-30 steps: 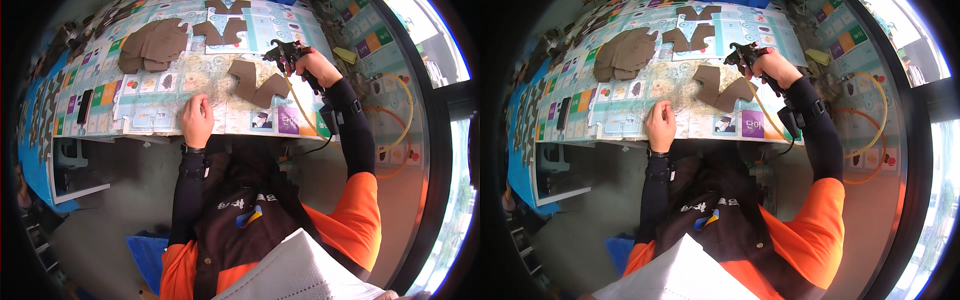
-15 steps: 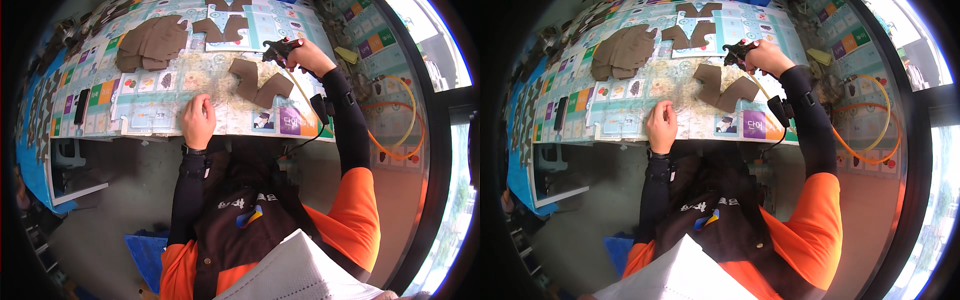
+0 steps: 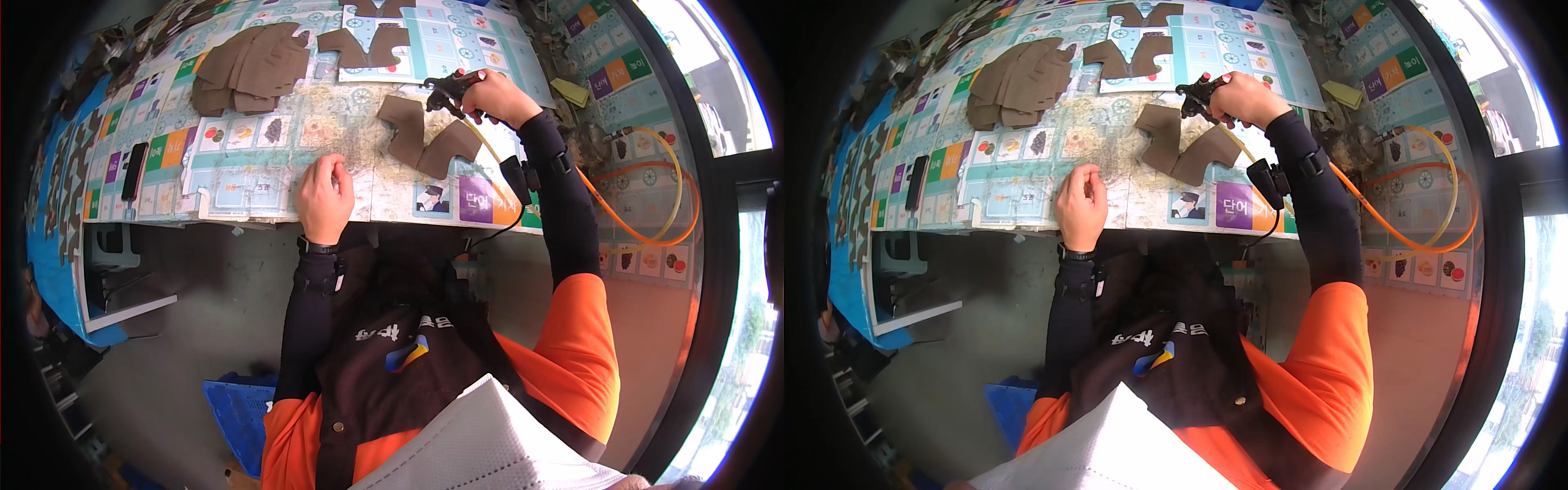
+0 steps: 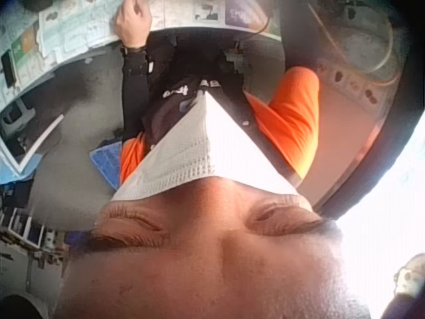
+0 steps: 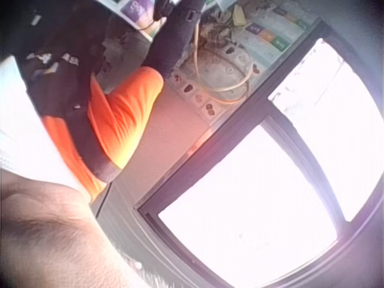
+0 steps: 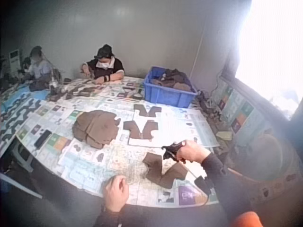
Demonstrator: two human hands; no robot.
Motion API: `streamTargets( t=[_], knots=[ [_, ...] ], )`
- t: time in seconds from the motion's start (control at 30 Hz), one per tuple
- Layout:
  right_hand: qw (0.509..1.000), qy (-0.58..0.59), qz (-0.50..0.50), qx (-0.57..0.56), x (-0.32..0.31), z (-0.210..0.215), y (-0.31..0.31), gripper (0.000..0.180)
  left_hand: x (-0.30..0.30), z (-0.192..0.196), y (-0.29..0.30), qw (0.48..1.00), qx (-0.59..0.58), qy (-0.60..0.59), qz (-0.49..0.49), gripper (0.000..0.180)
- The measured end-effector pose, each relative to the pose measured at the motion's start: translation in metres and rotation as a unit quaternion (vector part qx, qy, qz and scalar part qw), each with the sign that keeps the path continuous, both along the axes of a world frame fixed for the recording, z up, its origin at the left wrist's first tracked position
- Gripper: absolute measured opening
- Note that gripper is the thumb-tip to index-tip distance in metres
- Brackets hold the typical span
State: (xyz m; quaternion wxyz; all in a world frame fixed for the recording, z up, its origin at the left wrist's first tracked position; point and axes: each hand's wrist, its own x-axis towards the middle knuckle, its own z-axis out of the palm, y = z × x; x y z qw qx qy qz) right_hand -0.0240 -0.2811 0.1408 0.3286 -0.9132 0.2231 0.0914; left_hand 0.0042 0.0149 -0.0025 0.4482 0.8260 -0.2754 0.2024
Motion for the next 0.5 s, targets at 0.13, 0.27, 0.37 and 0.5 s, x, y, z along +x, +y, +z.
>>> streamTargets(
  t=[0.13,0.27,0.37,0.5],
  knots=[
    [0.999,-0.01,-0.028,-0.022,0.0006,-0.0028,-0.0008,0.013,-0.0001,0.0004,-0.0004,1.0,0.012,0.002,-0.005,0.009],
    [0.999,-0.044,-0.026,0.017,-0.0003,-0.0047,-0.0009,0.014,0.0001,0.0001,0.0001,1.0,-0.003,-0.003,0.001,0.009],
    [0.999,-0.026,-0.017,0.005,-0.0017,-0.0043,0.0006,0.015,0.0006,-0.0007,0.0001,1.0,-0.002,0.002,-0.002,0.008],
    [1.0,-0.021,-0.012,0.013,-0.0081,-0.0011,0.004,0.015,0.0005,-0.0012,-0.0002,1.0,0.0,-0.002,0.002,0.008]
  ],
)
